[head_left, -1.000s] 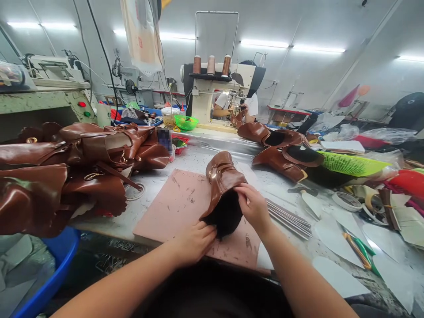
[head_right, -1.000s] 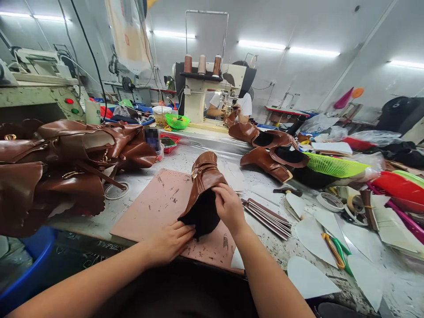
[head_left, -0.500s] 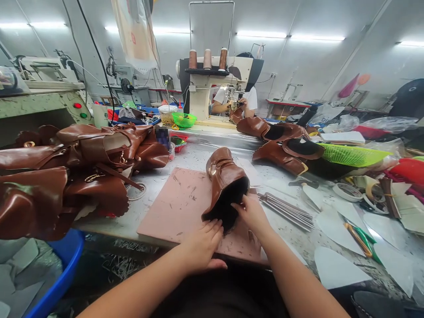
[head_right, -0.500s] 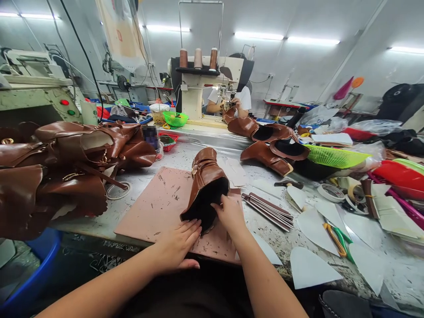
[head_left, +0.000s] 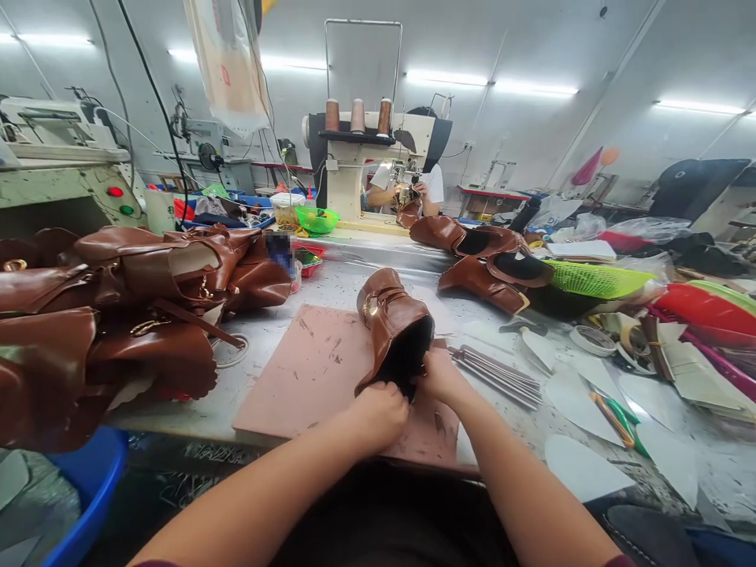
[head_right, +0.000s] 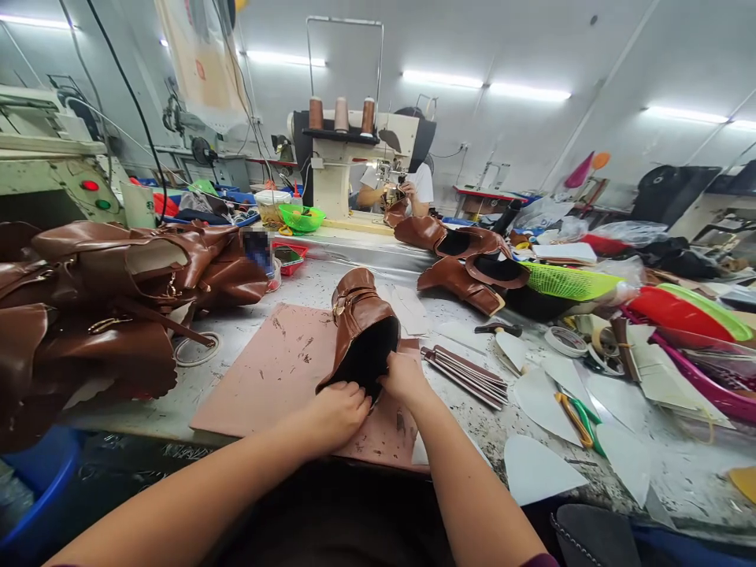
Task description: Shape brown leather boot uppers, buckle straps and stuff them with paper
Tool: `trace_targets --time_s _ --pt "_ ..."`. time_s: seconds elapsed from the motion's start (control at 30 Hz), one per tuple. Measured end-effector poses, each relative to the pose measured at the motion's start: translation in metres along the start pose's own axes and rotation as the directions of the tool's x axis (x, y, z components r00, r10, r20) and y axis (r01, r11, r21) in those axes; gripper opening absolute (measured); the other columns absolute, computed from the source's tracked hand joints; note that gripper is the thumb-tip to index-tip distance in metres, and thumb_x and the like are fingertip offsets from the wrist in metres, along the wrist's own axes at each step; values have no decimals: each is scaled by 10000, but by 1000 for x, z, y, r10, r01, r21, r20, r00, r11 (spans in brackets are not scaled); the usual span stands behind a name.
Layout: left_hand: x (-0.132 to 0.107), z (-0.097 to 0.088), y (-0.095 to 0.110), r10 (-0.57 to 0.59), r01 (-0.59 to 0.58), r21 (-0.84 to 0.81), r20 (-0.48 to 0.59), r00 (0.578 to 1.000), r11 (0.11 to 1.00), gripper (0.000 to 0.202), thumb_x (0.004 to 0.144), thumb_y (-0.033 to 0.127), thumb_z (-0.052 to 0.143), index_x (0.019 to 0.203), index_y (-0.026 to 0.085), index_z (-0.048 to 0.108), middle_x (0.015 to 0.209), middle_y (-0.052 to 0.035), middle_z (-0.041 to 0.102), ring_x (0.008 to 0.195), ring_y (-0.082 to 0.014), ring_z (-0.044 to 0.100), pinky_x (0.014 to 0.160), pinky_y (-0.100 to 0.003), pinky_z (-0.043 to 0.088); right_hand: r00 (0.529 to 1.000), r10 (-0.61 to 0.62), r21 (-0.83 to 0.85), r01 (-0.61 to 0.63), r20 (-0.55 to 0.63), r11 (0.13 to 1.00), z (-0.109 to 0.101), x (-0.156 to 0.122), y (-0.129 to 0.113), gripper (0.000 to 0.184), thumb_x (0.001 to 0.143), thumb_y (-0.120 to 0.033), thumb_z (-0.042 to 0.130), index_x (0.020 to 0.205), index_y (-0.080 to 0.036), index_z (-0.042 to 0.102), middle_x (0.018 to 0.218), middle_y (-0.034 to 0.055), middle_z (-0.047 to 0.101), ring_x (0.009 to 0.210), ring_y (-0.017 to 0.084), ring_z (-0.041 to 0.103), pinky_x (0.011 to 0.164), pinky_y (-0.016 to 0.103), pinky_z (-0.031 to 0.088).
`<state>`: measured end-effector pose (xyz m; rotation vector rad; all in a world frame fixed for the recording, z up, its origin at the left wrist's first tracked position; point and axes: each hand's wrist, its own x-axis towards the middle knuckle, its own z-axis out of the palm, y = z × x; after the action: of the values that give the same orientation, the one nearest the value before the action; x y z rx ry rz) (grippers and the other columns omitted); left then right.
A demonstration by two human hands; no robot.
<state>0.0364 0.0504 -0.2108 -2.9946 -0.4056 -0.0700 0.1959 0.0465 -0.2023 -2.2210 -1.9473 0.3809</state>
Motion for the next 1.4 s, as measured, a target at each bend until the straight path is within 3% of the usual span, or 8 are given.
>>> trace_targets --time_s 0.17,0.33,0.47,0.53,0.67,0.87,1.17,1.4 --pt "6 4 2 1 0 49 -18 1000 999 118 770 76 532 744 58 646 658 -130 654 587 -231 617 456 -304 443 995 -49 -33 47 -83 998 -21 -6 -31 178 827 -260 564 955 -143 602 1063 121 608 984 226 570 810 328 434" --pt "-43 2 -16 56 -50 76 -76 996 996 177 791 81 504 652 148 591 620 -49 630 582 -186 599 494 -282 462 999 46 19 -46 1 999 -22 2 -23 210 852 -324 559 916 -129 605 900 56 640 810 174 613 715 330 488" --pt "-62 -1 -9 50 -34 110 -146 988 993 221 835 94 433 968 101 610 1014 -137 653 814 -193 617 647 -285 497 996 77 70 -79 38 994 -14 9 -11 249 874 -335 544 1036 -148 577 1019 51 610 872 172 600 761 365 501" --pt "-54 0 -1 27 6 174 -187 982 985 303 827 76 416 1083 29 571 1149 -208 592 867 -214 610 676 -301 491 995 87 86 -90 43 992 -13 13 -10 252 877 -319 542 1064 -152 568 1054 58 600 905 181 595 778 375 499" --pt "-21 12 3 42 20 266 -224 974 964 282 818 43 399 978 4 628 969 -204 667 827 -245 615 663 -345 466 992 114 105 -120 60 987 -18 22 -11 243 879 -310 541 1054 -144 572 1045 56 603 898 180 599 772 375 505" --pt "9 24 -18 139 -43 327 -275 951 944 276 830 73 419 945 8 661 958 -207 686 969 -287 613 802 -404 454 997 77 141 -79 20 987 -28 32 -13 230 881 -307 538 1061 -168 574 1074 55 595 924 181 593 787 368 499" --pt "-116 17 -11 149 -132 70 -437 887 989 325 867 91 353 1065 95 611 1046 -92 686 1054 -187 586 951 -326 436 997 -79 360 67 19 930 3 -19 -13 382 704 -178 676 1079 -164 606 1065 74 667 993 231 604 822 295 474" --pt "-112 8 2 -61 50 -77 -156 986 996 425 847 273 480 1239 108 500 1183 -129 608 1034 -241 565 890 -376 440 991 -118 430 132 -60 893 18 -31 -19 498 678 -145 672 1164 -152 564 1182 119 610 1137 287 518 913 369 432"
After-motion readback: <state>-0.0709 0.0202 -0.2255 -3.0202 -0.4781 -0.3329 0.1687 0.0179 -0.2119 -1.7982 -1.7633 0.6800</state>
